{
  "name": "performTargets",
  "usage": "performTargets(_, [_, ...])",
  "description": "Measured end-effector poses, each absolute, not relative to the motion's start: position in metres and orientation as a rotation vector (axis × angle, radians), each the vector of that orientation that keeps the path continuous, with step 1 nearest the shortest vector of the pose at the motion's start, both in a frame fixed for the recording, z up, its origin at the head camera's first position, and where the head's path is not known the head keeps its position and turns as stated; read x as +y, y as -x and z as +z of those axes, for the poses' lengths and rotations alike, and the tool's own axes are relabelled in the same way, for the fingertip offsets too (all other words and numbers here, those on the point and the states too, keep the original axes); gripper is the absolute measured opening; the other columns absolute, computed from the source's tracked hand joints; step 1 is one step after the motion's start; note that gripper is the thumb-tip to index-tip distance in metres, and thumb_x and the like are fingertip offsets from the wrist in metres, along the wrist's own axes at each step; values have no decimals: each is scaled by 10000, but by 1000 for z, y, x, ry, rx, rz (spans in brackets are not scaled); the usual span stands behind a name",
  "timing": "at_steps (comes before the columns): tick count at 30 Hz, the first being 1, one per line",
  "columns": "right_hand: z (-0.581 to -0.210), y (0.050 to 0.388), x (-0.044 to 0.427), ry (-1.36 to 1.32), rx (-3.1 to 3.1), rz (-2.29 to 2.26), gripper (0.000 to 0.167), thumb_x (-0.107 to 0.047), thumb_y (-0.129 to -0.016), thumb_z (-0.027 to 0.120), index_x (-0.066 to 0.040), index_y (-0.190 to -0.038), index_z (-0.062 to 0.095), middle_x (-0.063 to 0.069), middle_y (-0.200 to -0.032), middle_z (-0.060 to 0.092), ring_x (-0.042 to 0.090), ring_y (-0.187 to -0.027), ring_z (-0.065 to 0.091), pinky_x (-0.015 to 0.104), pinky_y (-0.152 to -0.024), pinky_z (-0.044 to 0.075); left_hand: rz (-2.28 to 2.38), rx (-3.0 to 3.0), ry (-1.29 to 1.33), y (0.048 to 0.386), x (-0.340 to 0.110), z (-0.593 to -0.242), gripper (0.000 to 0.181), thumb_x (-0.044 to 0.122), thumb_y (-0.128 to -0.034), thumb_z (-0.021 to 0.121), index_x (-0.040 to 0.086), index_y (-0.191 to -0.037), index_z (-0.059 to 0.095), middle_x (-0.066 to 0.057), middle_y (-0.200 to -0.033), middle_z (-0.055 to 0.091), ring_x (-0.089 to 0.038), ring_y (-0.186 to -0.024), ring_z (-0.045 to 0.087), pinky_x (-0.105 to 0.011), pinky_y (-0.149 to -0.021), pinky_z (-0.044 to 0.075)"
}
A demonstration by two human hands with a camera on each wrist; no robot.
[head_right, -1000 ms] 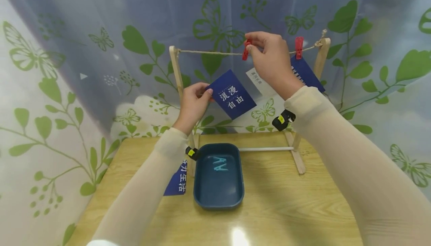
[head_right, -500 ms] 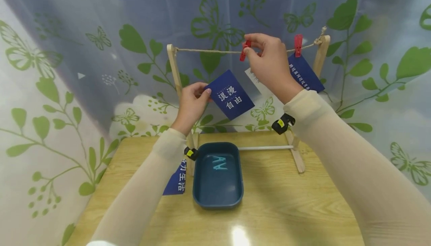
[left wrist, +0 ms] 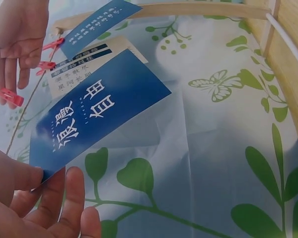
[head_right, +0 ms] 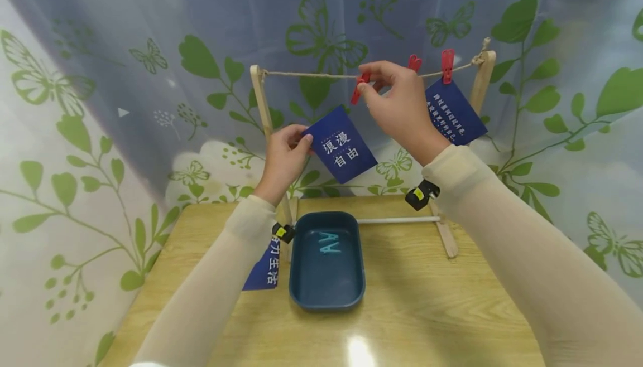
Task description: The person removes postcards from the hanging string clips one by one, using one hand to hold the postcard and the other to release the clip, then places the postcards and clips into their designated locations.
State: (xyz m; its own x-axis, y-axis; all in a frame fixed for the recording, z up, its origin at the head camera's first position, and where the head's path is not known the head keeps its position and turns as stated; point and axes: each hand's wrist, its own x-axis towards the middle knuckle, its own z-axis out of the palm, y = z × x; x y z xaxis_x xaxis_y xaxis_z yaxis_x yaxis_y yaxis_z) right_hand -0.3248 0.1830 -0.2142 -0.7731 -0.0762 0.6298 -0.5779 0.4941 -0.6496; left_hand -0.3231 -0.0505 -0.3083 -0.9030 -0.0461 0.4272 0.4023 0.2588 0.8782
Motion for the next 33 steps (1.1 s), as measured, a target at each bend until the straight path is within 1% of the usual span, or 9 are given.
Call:
performTargets(5, [-224, 321, 182, -570, -2214, 1279, 300, -249, -1051, 719, -180, -1338, 776, 30, -1115, 787, 87, -1008, 679, 249, -695, 501, -1702, -2166, 332, 319, -55, -310, 171, 27, -1080, 631, -48, -1185, 743, -208, -1062, 768, -372, -921, 762, -378, -824, 678])
performTargets(10, [-234, 317, 183, -591, -2226, 1303, 306, -237, -1053, 726, -170, -1348, 769, 56, -1191, 802, 59, -1037, 699, 217, -690, 521, -1694, -2179, 346, 313, -60, -312, 178, 42, -1090, 620, -43, -1193, 737, -200, -1060, 764, -339, -912, 744, -433, -852, 675])
performTargets(13, [-240, 315, 184, -604, -2236, 1314, 310, -227, -1059, 721, -161, -1358, 761, 73, -1221, 804, 55, -1043, 709, 198, -737, 549, -1690, -2189, 351, 308, -64, -314, 182, 50, -1095, 611, -35, -1196, 736, -190, -1053, 759, -335, -903, 738, -466, -858, 672])
performTargets(16, [-246, 312, 184, -616, -2250, 1337, 310, -222, -1063, 717, -157, -1364, 754, 74, -1240, 801, 60, -1050, 711, 192, -776, 561, -1680, -2200, 350, 304, -69, -318, 179, 55, -1097, 608, -29, -1188, 737, -183, -1041, 760, -391, -919, 744, -414, -823, 671])
performTargets(18, [-250, 311, 184, -626, -2260, 1344, 306, -211, -1064, 715, -148, -1362, 752, 74, -1247, 801, 77, -1051, 715, 189, -807, 569, -1670, -2211, 338, 301, -73, -321, 178, 60, -1099, 606, -19, -1187, 739, -173, -1037, 763, -389, -910, 741, -369, -801, 664])
performTargets(20, [-254, 310, 184, -633, -2274, 1353, 306, -204, -1065, 715, -144, -1364, 748, 72, -1253, 795, 118, -1043, 728, 191, -773, 569, -1656, -2224, 324, 299, -77, -324, 180, 71, -1101, 607, -9, -1191, 740, -162, -1041, 766, -384, -914, 738, -326, -782, 649])
performTargets(23, [-259, 307, 184, -646, -2302, 1363, 315, -201, -1070, 709, -144, -1378, 737, 72, -1268, 783, 189, -1046, 750, 190, -750, 572, -1631, -2243, 290, 295, -85, -327, 180, 74, -1098, 611, -5, -1194, 742, -160, -1043, 760, -339, -879, 726, -371, -794, 655])
performTargets(26, [-266, 304, 184, -651, -2324, 1366, 321, -206, -1070, 710, -154, -1385, 732, 60, -1278, 769, 227, -1064, 765, 196, -715, 566, -1619, -2252, 266, 294, -92, -331, 180, 58, -1090, 615, -20, -1192, 740, -182, -1043, 755, -357, -861, 729, -410, -802, 666])
performTargets(33, [-275, 301, 184, -659, -2337, 1366, 314, -180, -1062, 717, -144, -1373, 734, 73, -1275, 771, 237, -1066, 770, 192, -709, 584, -1629, -2262, 269, 292, -102, -338, 179, 42, -1089, 608, -36, -1191, 733, -207, -1049, 757, -475, -911, 741, -323, -770, 653])
